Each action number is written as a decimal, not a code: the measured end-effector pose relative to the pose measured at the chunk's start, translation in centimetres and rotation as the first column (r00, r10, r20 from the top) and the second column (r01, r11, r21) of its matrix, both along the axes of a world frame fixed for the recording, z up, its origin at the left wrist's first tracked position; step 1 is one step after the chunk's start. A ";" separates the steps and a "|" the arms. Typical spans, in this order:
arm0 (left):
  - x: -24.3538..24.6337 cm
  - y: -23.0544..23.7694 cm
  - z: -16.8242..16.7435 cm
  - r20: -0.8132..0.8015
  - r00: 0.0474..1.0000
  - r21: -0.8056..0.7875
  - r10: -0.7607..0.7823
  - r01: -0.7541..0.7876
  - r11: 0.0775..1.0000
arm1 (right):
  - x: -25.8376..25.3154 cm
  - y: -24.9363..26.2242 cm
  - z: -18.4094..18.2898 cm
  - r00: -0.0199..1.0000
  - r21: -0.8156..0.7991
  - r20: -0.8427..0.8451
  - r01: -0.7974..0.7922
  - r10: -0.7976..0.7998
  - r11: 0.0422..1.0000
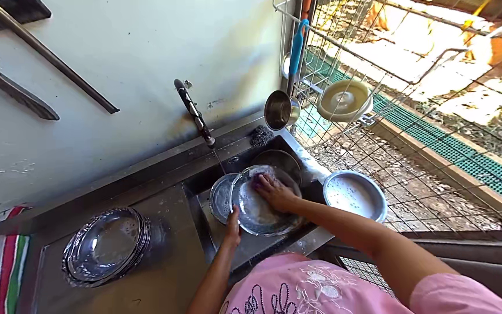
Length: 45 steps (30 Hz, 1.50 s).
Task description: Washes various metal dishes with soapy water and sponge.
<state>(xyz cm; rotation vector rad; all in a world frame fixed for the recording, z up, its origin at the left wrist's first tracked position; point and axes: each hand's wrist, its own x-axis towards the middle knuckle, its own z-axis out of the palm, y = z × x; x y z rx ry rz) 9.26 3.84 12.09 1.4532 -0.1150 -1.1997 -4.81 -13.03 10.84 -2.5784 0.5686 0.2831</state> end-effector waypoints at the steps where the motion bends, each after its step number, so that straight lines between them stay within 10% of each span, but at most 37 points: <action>1: -0.8 -0.7 0.2 -0.031 0.999 -0.042 -0.023 0.022 0.999 | 1.1 0.9 -0.6 0.992 0.067 0.113 0.053 -0.060 0.996; 8: 4.1 -2.8 1.7 -0.037 0.996 0.021 -0.078 0.079 0.997 | 1.4 4.7 4.1 0.944 0.598 0.331 -0.208 -0.002 0.774; 15: 8.8 -2.3 -0.3 0.433 0.900 -0.172 -0.053 0.140 0.975 | -1.0 -2.9 7.6 0.675 0.956 0.201 0.021 -0.710 0.291; 22: 7.3 -1.2 4.3 0.508 0.852 -0.198 -0.127 0.259 0.945 | -0.1 -4.8 7.1 0.385 0.754 0.508 0.235 -0.771 0.614; 25: 5.5 -1.5 4.9 0.558 0.820 -0.148 -0.129 0.252 0.956 | 1.8 0.0 7.8 0.507 0.345 0.770 0.181 -0.388 0.921; 29: 2.1 -1.5 5.5 0.561 0.826 -0.179 -0.054 0.184 0.966 | 4.9 7.1 6.7 0.664 -0.143 0.746 0.091 0.047 0.986; 35: 0.8 -0.3 6.4 0.849 0.520 -0.003 -0.090 0.175 0.985 | 4.9 -0.8 8.0 0.655 0.336 0.549 0.396 -0.519 0.855; 41: 1.4 0.0 5.7 0.808 0.587 -0.107 -0.039 0.212 0.971 | 6.0 5.3 8.5 0.641 -0.044 0.768 0.021 0.021 0.999; 45: 3.0 0.1 6.9 0.776 0.631 -0.084 0.015 0.079 0.993 | 5.3 -1.8 6.6 0.640 0.580 0.557 0.156 -0.529 0.799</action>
